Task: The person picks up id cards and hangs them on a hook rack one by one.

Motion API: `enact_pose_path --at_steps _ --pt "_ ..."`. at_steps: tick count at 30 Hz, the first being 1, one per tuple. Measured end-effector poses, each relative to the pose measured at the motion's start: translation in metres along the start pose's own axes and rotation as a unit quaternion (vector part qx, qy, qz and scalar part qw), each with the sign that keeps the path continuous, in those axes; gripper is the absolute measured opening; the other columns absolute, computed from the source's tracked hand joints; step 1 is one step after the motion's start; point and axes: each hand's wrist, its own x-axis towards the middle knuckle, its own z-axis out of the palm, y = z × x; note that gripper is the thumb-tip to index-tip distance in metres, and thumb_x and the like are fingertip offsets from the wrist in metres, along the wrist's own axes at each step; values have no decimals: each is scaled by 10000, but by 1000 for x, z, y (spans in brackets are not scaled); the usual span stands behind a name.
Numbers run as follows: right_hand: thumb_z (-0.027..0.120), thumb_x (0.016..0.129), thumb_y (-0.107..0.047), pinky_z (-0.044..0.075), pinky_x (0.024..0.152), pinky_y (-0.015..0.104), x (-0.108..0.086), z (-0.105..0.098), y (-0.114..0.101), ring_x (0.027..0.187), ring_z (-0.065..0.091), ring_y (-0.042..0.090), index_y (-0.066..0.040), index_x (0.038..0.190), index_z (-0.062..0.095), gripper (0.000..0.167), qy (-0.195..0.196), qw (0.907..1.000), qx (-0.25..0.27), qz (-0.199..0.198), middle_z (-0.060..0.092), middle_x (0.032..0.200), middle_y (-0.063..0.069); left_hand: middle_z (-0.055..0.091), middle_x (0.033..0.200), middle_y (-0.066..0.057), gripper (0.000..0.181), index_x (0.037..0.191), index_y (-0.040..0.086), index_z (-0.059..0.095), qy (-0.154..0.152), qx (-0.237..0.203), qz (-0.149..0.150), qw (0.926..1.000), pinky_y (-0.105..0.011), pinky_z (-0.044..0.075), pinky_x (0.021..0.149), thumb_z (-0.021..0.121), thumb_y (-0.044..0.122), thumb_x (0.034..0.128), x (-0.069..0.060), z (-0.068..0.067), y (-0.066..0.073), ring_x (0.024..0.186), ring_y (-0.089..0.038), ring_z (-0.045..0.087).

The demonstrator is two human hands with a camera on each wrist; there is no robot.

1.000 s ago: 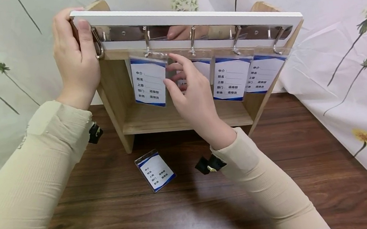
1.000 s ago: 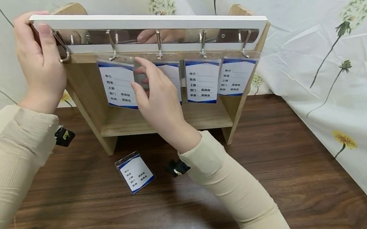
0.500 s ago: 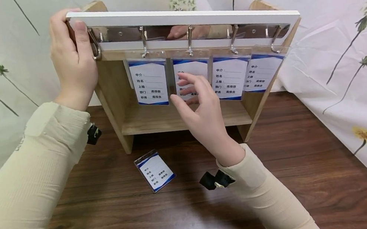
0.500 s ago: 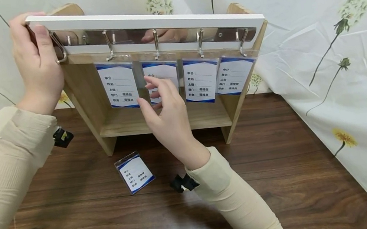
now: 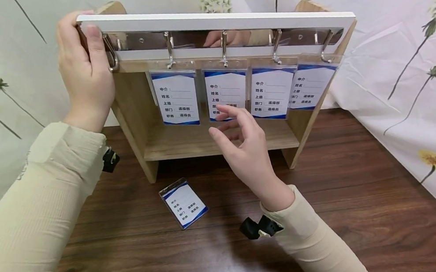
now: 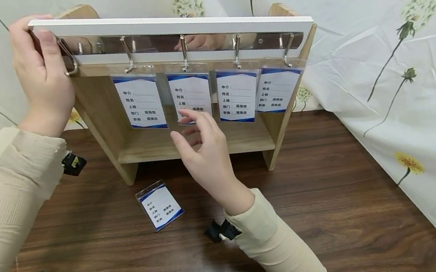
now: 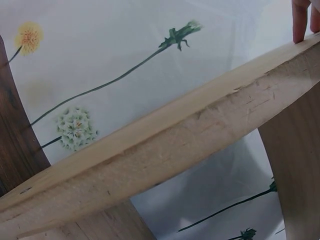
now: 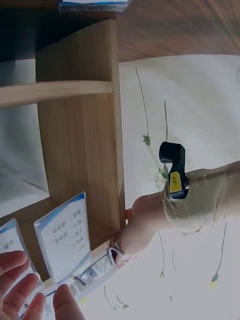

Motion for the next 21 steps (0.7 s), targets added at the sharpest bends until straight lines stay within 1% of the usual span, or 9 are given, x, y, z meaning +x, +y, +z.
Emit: enact_pose_path --at_steps 7,10,13,17,19,20,21 --pt "650 926 -48 527 777 281 -8 1 10 953 635 217 -11 1300 582 382 -25 9996 110 249 617 1139 131 426 1101 267 295 1288 126 545 35 -24 -54 10000 -234 343 1004 400 230 1053 1 1 -2 1096 47 448" --pt "652 924 -51 523 767 282 -11 1 13 945 637 218 -17 1293 586 376 -40 9993 115 344 626 1128 129 471 1136 216 286 1291 148 541 31 -29 -119 9999 -233 337 1016 401 223 1052 1 2 -3 1110 39 452" --pt "647 928 -54 520 762 276 -13 1 16 930 638 213 -21 1289 589 367 -56 9990 143 423 629 1117 126 499 1178 165 282 1290 158 538 29 -9 -113 9999 -234 334 1019 399 218 1053 1 2 -3 1122 31 453" --pt "644 925 -48 523 750 268 -17 2 19 906 643 224 -29 1289 588 368 -82 9984 222 508 629 1110 133 463 1143 215 285 1296 151 532 -5 14 -112 9999 -232 333 1011 395 215 1054 1 1 -3 1101 55 440" --pt "644 921 -45 525 744 267 -19 3 19 895 645 234 -31 1285 589 368 -100 9981 276 547 630 1107 142 468 1152 203 282 1298 164 524 -41 47 -144 9999 -230 329 1016 392 215 1054 1 1 -4 1095 69 427" --pt "644 921 -46 526 742 266 -20 4 20 889 646 236 -30 1284 588 368 -113 9979 291 576 631 1106 143 457 1149 216 285 1303 166 520 -58 62 -169 9998 -230 326 1021 390 213 1054 1 1 -4 1097 73 422" --pt "643 923 -49 525 740 263 -21 4 21 884 647 235 -31 1284 588 366 -134 9976 304 603 633 1104 143 467 1166 199 285 1305 170 516 -76 80 -186 9998 -230 322 1028 388 211 1054 1 1 -5 1103 75 419"
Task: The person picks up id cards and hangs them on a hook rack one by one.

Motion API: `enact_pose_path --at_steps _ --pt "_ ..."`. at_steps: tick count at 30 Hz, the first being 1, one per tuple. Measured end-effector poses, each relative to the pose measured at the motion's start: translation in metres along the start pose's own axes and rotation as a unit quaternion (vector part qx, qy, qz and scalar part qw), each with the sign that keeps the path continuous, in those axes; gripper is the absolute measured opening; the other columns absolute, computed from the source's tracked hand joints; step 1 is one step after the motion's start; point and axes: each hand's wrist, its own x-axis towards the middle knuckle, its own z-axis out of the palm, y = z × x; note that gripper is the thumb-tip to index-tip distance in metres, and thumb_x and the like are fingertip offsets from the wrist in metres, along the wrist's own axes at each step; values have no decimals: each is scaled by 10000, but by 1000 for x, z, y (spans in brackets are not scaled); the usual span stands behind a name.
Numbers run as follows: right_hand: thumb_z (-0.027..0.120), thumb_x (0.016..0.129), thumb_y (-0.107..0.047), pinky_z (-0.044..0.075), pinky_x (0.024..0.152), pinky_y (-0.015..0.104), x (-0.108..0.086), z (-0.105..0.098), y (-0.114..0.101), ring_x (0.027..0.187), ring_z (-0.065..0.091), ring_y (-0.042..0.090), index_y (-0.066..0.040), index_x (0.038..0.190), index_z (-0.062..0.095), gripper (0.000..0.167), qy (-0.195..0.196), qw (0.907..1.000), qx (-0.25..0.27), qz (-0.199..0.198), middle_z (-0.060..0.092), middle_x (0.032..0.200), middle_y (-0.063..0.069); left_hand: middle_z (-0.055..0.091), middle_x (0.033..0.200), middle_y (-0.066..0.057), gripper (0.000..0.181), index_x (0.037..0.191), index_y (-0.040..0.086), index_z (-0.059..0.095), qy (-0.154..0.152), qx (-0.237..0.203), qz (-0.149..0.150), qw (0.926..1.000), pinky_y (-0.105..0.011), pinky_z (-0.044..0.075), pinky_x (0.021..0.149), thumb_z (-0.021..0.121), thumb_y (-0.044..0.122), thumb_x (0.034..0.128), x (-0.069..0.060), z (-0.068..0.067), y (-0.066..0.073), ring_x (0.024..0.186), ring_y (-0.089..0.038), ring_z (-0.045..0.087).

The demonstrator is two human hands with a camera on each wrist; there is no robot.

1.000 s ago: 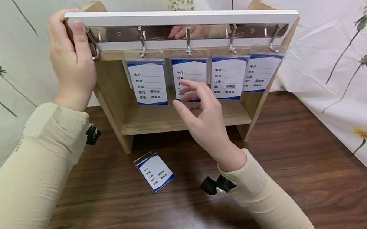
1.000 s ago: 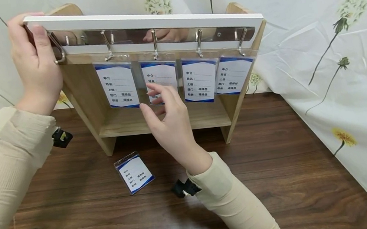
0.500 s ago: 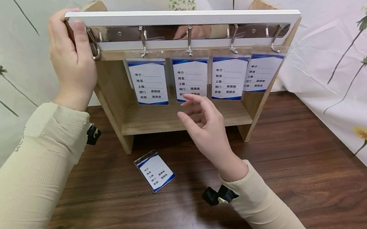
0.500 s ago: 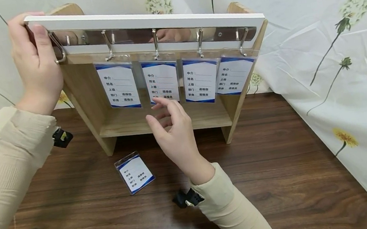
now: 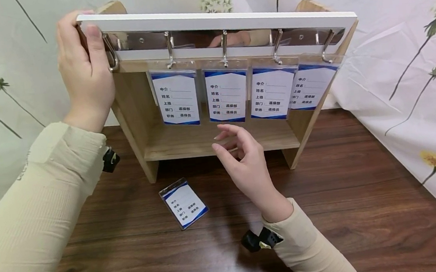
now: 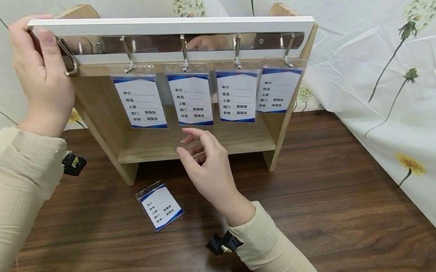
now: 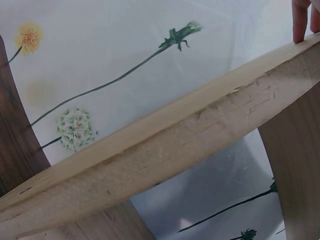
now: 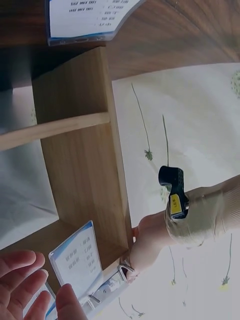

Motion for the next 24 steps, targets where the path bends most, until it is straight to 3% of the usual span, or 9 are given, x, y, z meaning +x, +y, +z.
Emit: enact_pose_path --at_steps 4,12,17,24 --pt "643 928 -58 523 736 263 -2 1 4 877 655 231 -40 1288 588 365 -89 9999 42 51 637 1097 142 498 1188 155 279 1298 174 519 29 -30 30 10000 -229 325 1024 387 206 1054 -1 0 2 1097 75 422" --pt "653 929 -63 511 708 246 -6 5 5 868 663 220 -64 1296 590 373 -326 9992 41 206 641 1083 124 403 1065 288 293 1293 126 543 142 -117 94 9998 -232 351 972 395 208 1054 -2 0 5 1024 106 412" --pt "658 923 -56 511 710 241 -11 8 6 849 659 211 -68 1293 593 376 -470 9985 53 265 649 1076 136 427 1109 257 282 1294 161 529 67 -49 -2 10000 -232 341 991 390 180 1050 -1 0 2 1018 140 381" --pt "664 917 -63 506 706 243 -15 10 8 817 649 182 -73 1257 620 343 -623 9974 37 371 667 1048 124 465 1149 207 278 1290 170 525 67 -53 -27 10000 -232 338 1000 384 184 1051 0 0 2 1046 97 406"
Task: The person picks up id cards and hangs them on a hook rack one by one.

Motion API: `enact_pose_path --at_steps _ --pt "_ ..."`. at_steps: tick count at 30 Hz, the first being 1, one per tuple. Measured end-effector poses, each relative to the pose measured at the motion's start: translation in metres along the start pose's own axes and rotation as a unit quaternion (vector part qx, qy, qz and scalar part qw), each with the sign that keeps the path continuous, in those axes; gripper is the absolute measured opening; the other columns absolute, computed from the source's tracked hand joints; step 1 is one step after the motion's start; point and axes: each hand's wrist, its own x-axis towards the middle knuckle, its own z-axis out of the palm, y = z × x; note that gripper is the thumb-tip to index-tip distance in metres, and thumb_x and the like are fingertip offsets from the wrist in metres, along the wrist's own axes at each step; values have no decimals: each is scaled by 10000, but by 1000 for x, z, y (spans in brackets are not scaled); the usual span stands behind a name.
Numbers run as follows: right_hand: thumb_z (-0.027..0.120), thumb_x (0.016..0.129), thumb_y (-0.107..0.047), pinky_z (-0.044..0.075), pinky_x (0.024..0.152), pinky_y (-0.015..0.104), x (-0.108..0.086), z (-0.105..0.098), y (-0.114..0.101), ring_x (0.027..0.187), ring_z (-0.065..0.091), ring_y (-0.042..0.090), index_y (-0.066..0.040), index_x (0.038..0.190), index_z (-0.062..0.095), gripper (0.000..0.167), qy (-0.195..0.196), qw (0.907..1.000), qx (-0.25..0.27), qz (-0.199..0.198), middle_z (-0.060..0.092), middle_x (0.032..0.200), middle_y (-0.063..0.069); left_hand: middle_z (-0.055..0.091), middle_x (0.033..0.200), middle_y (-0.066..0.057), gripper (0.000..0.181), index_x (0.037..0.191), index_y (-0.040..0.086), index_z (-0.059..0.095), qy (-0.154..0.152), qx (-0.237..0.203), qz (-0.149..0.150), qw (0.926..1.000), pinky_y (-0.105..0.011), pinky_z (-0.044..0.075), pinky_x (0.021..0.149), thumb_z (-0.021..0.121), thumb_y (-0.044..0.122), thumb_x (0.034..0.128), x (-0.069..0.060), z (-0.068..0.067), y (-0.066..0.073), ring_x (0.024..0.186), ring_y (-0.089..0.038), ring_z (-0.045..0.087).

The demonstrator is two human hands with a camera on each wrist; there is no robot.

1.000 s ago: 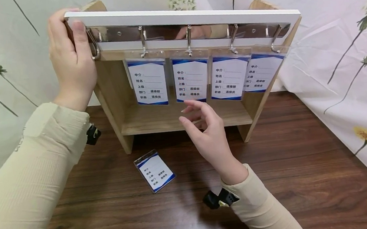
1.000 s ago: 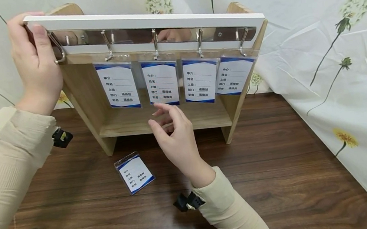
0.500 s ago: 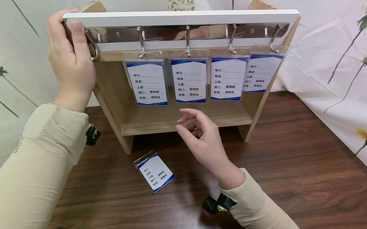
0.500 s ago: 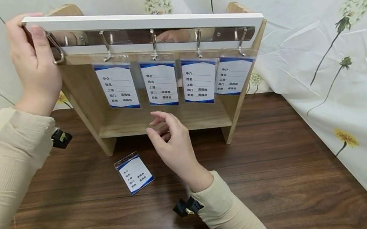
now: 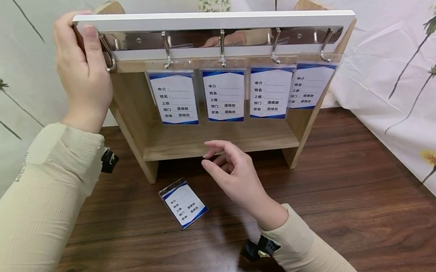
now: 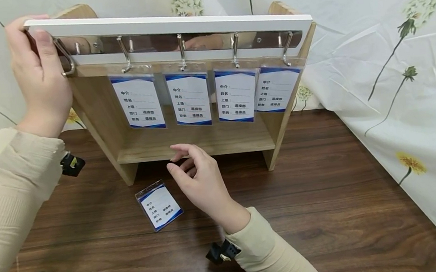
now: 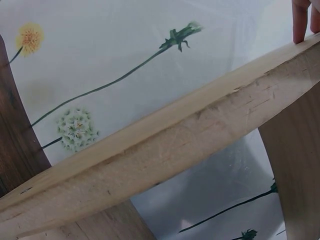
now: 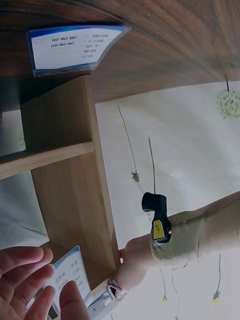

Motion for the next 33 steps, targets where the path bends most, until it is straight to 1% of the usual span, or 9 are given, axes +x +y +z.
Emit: enact_pose_path --at_steps 5,8,13,18,20,22,25,28,33 --pt "661 920 -65 499 696 243 -2 0 3 813 643 179 -76 1250 629 331 -138 9999 34 92 674 1035 122 460 1148 215 278 1290 176 524 -19 38 -12 10000 -229 333 1010 384 186 1050 0 0 0 1048 117 395" --pt "658 926 -75 498 695 243 -4 -1 5 818 637 175 -76 1253 631 328 -252 9996 -12 132 677 1032 115 433 1122 243 281 1292 167 524 -33 34 -46 10000 -227 333 1005 382 184 1050 0 0 0 1034 127 388" --pt "662 926 -85 499 691 242 -6 0 9 806 628 163 -66 1231 645 306 -409 9989 -119 219 677 1017 116 435 1121 237 283 1292 176 523 -37 14 -71 10000 -226 334 999 377 176 1049 -1 0 -1 1023 130 386" --pt "667 924 -91 502 697 236 -8 1 13 795 610 136 -73 1194 663 270 -531 9978 -189 356 673 1007 109 467 1149 205 281 1292 164 530 0 36 1 10000 -233 341 1002 391 199 1051 -1 0 -1 1056 98 418" --pt "669 923 -93 502 703 234 -8 2 15 798 606 131 -75 1189 667 267 -585 9973 -209 395 672 1006 105 490 1187 175 281 1293 163 530 -5 27 31 10000 -234 339 1011 392 206 1052 -2 0 -1 1077 88 424" --pt "673 922 -99 503 708 234 -9 2 17 805 606 132 -77 1188 670 267 -656 9966 -242 430 671 1004 101 486 1181 180 283 1297 157 526 -28 7 32 10000 -234 336 1010 389 198 1053 -2 0 -1 1080 81 426" --pt "675 924 -117 502 724 237 -12 4 21 831 608 132 -83 1188 670 267 -820 9949 -298 514 668 1005 93 505 1220 140 279 1299 175 516 -68 13 15 10000 -232 330 1020 382 189 1054 -2 0 -1 1090 88 419" --pt "673 928 -140 499 734 244 -14 5 25 855 607 131 -96 1187 670 263 -989 9925 -356 626 666 1004 80 507 1221 127 280 1300 175 513 -72 34 -1 10000 -229 330 1018 382 181 1052 -1 0 -1 1083 90 414" --pt "679 926 -146 497 723 257 -15 8 33 854 602 132 -100 1174 673 252 -1164 9900 -393 699 669 989 73 519 1246 92 276 1297 199 512 -66 91 -31 9999 -223 328 1022 387 194 1050 -1 0 -1 1096 88 422"
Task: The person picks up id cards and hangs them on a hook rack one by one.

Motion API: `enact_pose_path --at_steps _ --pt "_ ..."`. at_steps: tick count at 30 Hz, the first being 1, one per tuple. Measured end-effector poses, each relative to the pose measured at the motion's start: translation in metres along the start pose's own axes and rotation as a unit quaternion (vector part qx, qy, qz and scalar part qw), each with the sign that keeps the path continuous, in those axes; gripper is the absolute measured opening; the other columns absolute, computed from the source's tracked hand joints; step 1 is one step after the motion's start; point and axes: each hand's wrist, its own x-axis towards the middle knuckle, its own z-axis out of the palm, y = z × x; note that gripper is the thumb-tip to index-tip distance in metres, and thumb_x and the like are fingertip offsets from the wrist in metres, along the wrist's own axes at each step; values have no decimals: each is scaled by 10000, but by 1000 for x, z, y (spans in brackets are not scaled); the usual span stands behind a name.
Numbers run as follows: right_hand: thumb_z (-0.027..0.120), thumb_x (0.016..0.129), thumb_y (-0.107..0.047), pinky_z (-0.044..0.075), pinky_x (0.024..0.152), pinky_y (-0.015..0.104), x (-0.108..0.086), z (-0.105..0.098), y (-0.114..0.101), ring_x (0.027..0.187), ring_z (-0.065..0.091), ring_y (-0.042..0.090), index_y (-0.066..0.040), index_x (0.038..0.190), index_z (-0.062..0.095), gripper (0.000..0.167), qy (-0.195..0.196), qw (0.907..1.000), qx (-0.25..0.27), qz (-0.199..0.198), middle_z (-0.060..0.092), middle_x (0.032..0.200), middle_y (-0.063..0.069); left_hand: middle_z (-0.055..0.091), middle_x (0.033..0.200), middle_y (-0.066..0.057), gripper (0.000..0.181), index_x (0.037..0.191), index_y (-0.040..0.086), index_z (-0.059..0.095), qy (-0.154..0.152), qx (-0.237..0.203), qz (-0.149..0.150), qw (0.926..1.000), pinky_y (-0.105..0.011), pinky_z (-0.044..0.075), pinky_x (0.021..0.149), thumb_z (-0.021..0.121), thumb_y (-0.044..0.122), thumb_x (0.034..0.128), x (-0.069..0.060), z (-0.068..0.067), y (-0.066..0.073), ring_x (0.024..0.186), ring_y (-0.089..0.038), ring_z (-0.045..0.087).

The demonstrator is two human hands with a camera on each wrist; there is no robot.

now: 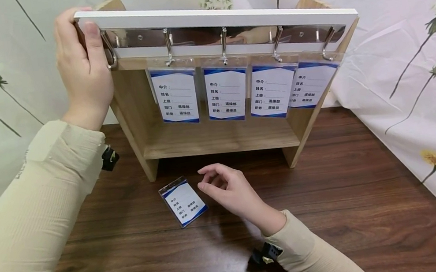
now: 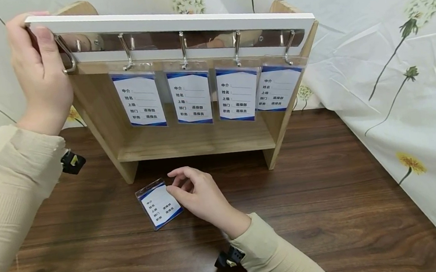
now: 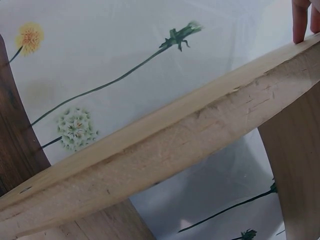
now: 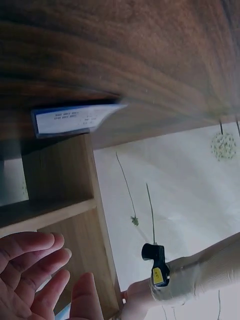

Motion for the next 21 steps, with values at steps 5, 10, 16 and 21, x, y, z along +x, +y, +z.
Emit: enact_pose_path --at_steps 5,10,16,21 --pt "677 930 -143 479 670 239 -1 2 3 775 579 129 -92 1172 670 247 -185 9997 56 135 670 986 82 506 1212 134 280 1302 183 512 -11 17 30 10000 -222 327 1018 388 193 1051 0 0 1 1084 98 410" --pt "675 930 -153 446 624 215 -4 5 7 724 555 121 -90 1164 670 243 -355 9988 89 319 671 965 76 478 1175 192 279 1298 164 514 -36 -23 33 10000 -219 325 1018 387 188 1051 1 1 1 1069 107 404" --pt "674 933 -164 455 656 215 -4 9 12 748 571 108 -90 1171 667 250 -501 9982 43 327 685 966 66 384 1063 272 277 1293 172 517 -21 -32 8 10000 -217 336 975 383 188 1052 1 1 1 1001 123 391" --pt "670 935 -161 452 648 212 -4 11 15 754 575 107 -84 1181 665 258 -610 9975 16 367 687 971 63 396 1093 263 278 1294 171 517 -4 -45 -9 10000 -219 334 985 382 186 1052 1 0 1 1015 127 381"
